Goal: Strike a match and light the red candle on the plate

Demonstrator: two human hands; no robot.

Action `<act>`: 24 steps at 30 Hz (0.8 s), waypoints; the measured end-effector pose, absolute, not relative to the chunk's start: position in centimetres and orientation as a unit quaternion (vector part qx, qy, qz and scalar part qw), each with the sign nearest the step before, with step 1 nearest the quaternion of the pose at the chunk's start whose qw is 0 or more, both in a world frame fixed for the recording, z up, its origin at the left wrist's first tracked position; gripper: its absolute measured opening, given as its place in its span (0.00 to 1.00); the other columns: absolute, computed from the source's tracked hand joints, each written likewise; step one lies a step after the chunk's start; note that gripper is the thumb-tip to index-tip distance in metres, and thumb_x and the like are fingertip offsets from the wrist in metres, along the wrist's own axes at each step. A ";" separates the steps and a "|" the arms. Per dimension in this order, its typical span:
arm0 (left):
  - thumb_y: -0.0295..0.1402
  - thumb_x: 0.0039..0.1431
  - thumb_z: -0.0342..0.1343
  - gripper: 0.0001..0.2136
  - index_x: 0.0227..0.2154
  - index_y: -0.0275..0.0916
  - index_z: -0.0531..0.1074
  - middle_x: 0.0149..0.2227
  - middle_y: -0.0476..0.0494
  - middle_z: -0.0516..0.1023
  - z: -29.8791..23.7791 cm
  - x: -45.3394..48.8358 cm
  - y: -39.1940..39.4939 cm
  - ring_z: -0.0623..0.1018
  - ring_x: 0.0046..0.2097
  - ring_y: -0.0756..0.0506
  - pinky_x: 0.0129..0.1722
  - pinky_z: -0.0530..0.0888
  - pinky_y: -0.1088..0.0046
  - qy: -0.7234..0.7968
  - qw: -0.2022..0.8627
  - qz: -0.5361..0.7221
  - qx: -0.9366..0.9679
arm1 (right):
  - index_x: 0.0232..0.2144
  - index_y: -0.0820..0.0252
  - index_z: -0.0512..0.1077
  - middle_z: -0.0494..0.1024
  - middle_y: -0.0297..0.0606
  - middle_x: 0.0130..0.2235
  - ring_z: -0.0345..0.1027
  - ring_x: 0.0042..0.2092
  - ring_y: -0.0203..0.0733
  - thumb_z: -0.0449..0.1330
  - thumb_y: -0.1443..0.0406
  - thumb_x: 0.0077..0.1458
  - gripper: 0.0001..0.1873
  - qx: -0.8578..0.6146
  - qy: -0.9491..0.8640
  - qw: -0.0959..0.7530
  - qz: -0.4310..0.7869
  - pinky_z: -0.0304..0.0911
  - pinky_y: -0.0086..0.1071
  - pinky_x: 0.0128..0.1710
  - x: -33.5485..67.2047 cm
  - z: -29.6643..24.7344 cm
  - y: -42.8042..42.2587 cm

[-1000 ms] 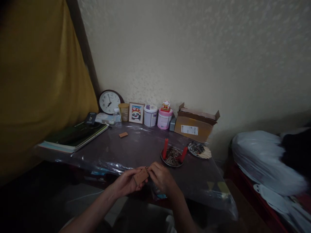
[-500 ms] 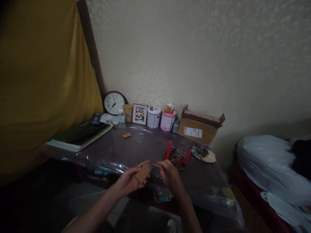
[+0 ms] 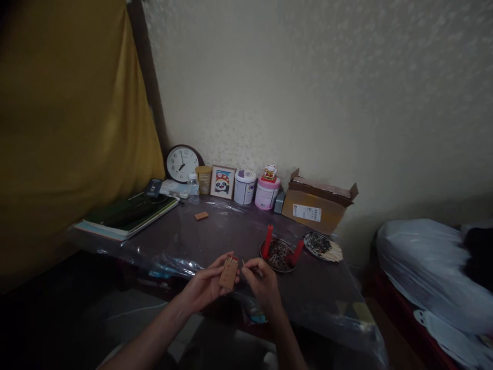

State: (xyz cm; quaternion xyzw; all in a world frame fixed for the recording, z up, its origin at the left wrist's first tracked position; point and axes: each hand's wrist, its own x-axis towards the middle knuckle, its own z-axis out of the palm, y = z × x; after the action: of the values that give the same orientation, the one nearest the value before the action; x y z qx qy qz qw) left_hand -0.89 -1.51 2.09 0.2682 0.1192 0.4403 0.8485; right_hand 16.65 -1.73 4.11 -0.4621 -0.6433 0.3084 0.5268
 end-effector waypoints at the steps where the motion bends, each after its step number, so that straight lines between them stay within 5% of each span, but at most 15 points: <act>1: 0.27 0.56 0.49 0.21 0.53 0.43 0.58 0.44 0.40 0.73 2.1 -0.9 -1.5 0.76 0.42 0.43 0.36 0.68 0.70 0.121 0.846 0.447 0.265 | 0.23 0.59 0.68 0.72 0.33 0.27 0.67 0.30 0.36 0.61 0.60 0.47 0.09 -0.449 -0.654 0.530 0.297 0.63 0.27 0.31 16.5 4.2 -1.9; 7: 0.26 0.57 0.49 0.19 0.52 0.43 0.60 0.43 0.41 0.74 2.3 -0.8 -1.4 0.75 0.43 0.46 0.40 0.68 0.70 0.115 0.834 0.479 0.248 | 0.26 0.58 0.68 0.72 0.34 0.29 0.67 0.33 0.37 0.58 0.65 0.52 0.04 -0.422 -0.736 0.495 0.188 0.62 0.28 0.33 15.5 4.5 -3.0; 24: 0.25 0.57 0.49 0.17 0.49 0.44 0.63 0.42 0.43 0.74 2.4 -0.7 -1.3 0.74 0.45 0.46 0.40 0.69 0.69 0.093 0.831 0.505 0.214 | 0.30 0.55 0.68 0.73 0.34 0.34 0.67 0.40 0.38 0.55 0.69 0.55 0.04 -0.405 -0.800 0.429 0.112 0.61 0.30 0.41 14.9 4.2 -3.8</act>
State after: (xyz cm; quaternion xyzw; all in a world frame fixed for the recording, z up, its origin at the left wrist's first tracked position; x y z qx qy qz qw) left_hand -0.70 -1.28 2.39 0.2141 0.0932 0.5049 0.8310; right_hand 14.91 -3.78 4.23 -0.4052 -0.7998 0.1116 0.4286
